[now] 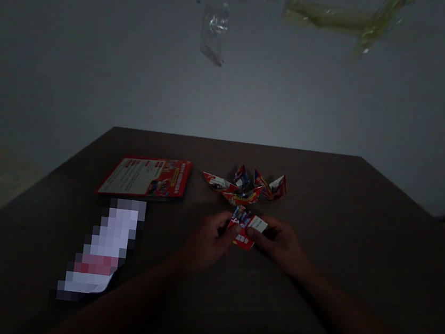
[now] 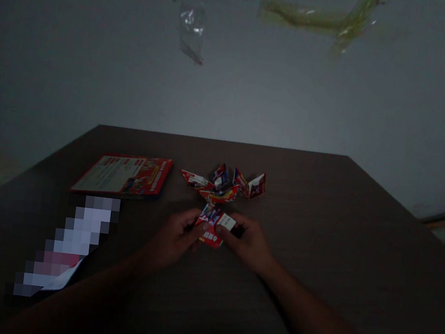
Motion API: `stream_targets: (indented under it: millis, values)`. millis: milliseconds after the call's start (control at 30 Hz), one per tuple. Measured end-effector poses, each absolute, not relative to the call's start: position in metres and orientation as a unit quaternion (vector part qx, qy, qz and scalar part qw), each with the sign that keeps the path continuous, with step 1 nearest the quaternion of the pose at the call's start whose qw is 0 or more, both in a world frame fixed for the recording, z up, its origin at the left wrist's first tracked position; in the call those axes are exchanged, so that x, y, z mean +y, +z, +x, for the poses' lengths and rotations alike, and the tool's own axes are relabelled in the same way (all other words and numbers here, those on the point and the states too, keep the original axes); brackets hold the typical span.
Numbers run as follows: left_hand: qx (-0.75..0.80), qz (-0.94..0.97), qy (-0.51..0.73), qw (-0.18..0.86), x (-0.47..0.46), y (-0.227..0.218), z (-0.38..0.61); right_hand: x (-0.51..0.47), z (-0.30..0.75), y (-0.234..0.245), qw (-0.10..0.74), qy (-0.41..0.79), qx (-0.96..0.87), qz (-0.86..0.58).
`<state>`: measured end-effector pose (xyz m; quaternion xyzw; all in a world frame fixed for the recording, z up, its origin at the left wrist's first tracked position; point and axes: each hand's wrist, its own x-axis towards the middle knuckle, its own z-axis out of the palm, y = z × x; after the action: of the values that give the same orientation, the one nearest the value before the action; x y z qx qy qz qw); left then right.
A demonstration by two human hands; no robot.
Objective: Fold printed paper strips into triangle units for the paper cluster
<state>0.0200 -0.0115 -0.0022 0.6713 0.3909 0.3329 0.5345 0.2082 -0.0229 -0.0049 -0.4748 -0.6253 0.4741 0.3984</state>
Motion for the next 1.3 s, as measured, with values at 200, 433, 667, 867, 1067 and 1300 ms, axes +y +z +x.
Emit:
stream_targets:
  millis: [200,433,667,867,1067,1300]
  values:
    - [0.392,0.676,0.336,0.525,-0.0115,-0.0015,0.0211,-0.0231,0.2079,-0.0075,0.399,0.467,-0.633,-0.471]
    - [0.384,0.677,0.338,0.53,-0.0104,-0.0021,0.0225,-0.0268,0.2066,-0.0023,0.374,0.479,-0.658,-0.444]
    - [0.395,0.698,0.349,0.485,-0.0112,0.0002,0.0224,-0.0276,0.206,-0.0005,0.363,0.488,-0.668,-0.429]
    - [0.394,0.671,0.353,0.519,-0.0095,-0.0047,0.023,-0.0264,0.2032,-0.001,0.374,0.499,-0.647,-0.439]
    - [0.392,0.64,0.372,0.546,-0.007,-0.0069,0.0246,-0.0266,0.2047,0.0001,0.369,0.512,-0.637,-0.443]
    - [0.403,0.619,0.378,0.558,-0.0066,-0.0009,0.0249,-0.0257,0.2044,-0.0007,0.377,0.509,-0.618,-0.466]
